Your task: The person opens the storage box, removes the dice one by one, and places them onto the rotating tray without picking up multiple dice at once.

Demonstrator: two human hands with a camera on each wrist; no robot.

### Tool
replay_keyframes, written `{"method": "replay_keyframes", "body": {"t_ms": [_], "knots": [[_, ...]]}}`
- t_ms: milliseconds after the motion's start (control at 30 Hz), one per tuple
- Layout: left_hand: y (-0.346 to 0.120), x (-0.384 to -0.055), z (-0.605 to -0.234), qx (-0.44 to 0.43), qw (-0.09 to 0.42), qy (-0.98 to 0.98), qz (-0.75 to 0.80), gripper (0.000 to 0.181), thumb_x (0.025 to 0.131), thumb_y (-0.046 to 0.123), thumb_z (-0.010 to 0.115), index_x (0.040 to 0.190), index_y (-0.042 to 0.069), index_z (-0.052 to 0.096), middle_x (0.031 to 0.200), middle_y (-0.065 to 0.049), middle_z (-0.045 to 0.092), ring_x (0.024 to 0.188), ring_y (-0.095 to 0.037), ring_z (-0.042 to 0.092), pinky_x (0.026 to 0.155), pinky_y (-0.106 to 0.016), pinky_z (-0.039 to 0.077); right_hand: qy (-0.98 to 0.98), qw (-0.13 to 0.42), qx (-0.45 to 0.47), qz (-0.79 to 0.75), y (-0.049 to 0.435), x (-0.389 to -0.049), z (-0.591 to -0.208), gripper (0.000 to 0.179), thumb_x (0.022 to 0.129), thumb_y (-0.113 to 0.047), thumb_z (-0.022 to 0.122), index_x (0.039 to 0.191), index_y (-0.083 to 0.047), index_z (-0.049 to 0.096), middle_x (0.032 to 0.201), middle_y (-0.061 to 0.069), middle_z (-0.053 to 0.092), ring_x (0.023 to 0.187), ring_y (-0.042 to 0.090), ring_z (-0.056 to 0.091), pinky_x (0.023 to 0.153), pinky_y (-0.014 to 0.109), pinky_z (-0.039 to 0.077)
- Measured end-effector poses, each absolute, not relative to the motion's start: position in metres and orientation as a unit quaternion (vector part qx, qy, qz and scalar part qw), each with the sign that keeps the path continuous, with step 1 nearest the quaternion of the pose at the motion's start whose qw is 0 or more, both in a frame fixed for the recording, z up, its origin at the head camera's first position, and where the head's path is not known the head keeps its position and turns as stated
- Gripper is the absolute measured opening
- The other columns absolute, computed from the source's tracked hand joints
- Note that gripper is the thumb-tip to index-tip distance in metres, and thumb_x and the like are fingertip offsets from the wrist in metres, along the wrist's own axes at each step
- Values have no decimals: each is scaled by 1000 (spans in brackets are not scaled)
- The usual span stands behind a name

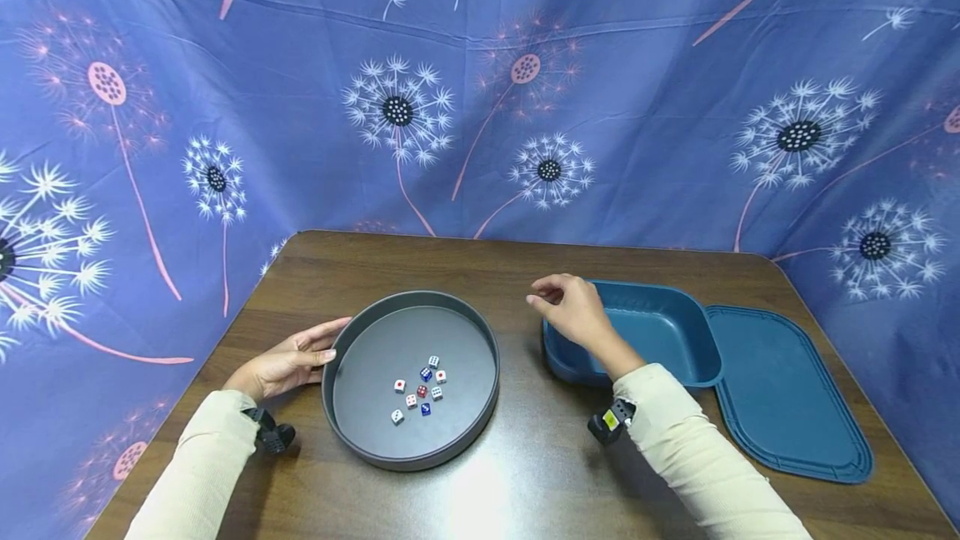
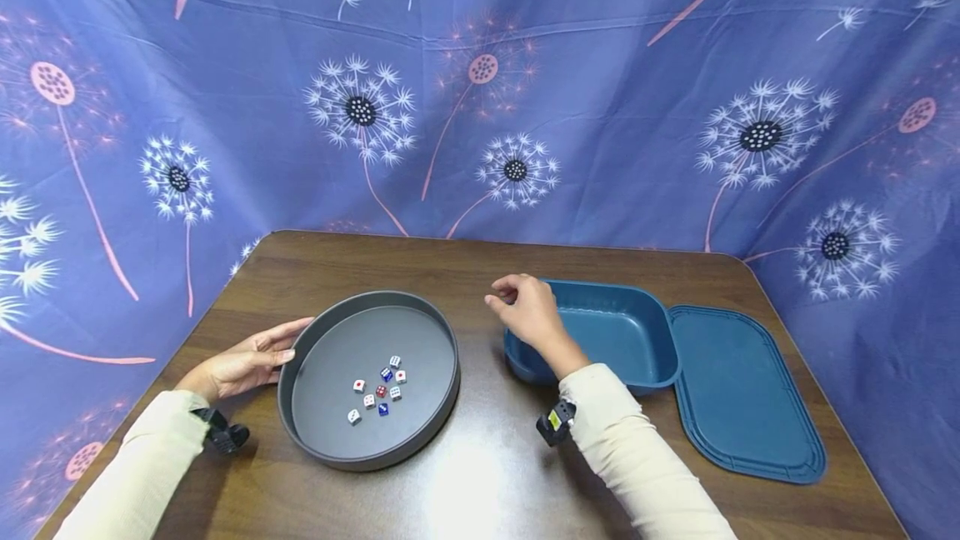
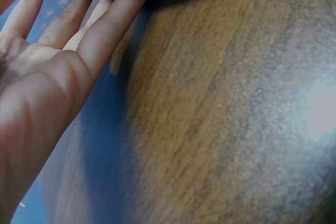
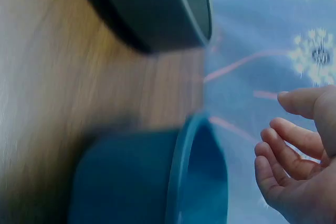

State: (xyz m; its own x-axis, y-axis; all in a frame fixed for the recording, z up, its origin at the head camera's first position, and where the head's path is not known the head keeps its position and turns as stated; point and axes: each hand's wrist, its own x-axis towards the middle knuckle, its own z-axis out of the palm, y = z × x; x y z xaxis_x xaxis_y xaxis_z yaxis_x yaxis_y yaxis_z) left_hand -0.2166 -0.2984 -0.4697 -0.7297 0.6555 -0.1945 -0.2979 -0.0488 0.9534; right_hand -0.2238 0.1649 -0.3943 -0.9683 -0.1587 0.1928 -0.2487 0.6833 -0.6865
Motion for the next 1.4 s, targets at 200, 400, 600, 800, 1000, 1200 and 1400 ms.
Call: {"method": "replay_keyframes", "body": {"t_ms": [200, 400, 600, 800, 1000, 1200, 1400], "knots": [[-299, -216, -470, 148, 336, 601, 710, 62, 100, -3, 40, 154, 16, 18, 144, 8, 41, 127, -16, 48, 97, -43, 44, -920, 26, 68, 385, 192, -233, -408, 26, 91, -20, 67, 110, -2, 69, 95, 10, 69, 85, 24, 64, 70, 36, 51], [-299, -217, -470, 143, 336, 597, 714, 62, 99, -4, 40, 154, 15, 19, 142, 9, 44, 126, -17, 49, 97, -43, 45, -919, -7, 28, 393, 206, -239, -425, 28, 89, -17, 68, 110, 2, 68, 96, 14, 69, 88, 27, 63, 73, 38, 51], [-298, -216, -468, 141, 335, 601, 712, 62, 99, -4, 41, 154, 15, 18, 142, 8, 44, 125, -18, 50, 96, -43, 45, -927, -31, -6, 374, 212, -246, -444, 30, 87, -20, 70, 108, 2, 69, 93, 11, 70, 85, 26, 63, 72, 37, 50], [-298, -216, -467, 145, 334, 602, 710, 63, 99, -3, 42, 154, 13, 17, 143, 6, 43, 125, -18, 50, 96, -44, 45, -935, -41, -32, 351, 211, -251, -455, 32, 85, -27, 72, 100, 1, 71, 92, 12, 70, 80, 23, 61, 68, 35, 49], [-299, -216, -467, 140, 335, 601, 712, 64, 99, -3, 42, 154, 14, 16, 144, 7, 42, 126, -18, 49, 97, -43, 45, -948, -17, -37, 315, 203, -252, -459, 29, 85, -29, 73, 91, -1, 73, 85, 10, 70, 74, 22, 60, 68, 38, 49], [-298, -219, -469, 144, 337, 598, 713, 62, 99, -2, 44, 154, 15, 20, 147, 0, 38, 125, -19, 49, 97, -44, 44, -954, 10, -56, 294, 196, -249, -461, 27, 83, -28, 74, 83, -2, 71, 74, 6, 67, 70, 22, 60, 69, 43, 49], [-298, -219, -471, 143, 334, 600, 713, 61, 99, -1, 44, 154, 15, 21, 149, -3, 37, 125, -19, 49, 97, -44, 45, -954, 13, -60, 292, 195, -250, -463, 25, 83, -27, 74, 85, -2, 71, 79, 8, 70, 75, 26, 63, 74, 46, 49]]}}
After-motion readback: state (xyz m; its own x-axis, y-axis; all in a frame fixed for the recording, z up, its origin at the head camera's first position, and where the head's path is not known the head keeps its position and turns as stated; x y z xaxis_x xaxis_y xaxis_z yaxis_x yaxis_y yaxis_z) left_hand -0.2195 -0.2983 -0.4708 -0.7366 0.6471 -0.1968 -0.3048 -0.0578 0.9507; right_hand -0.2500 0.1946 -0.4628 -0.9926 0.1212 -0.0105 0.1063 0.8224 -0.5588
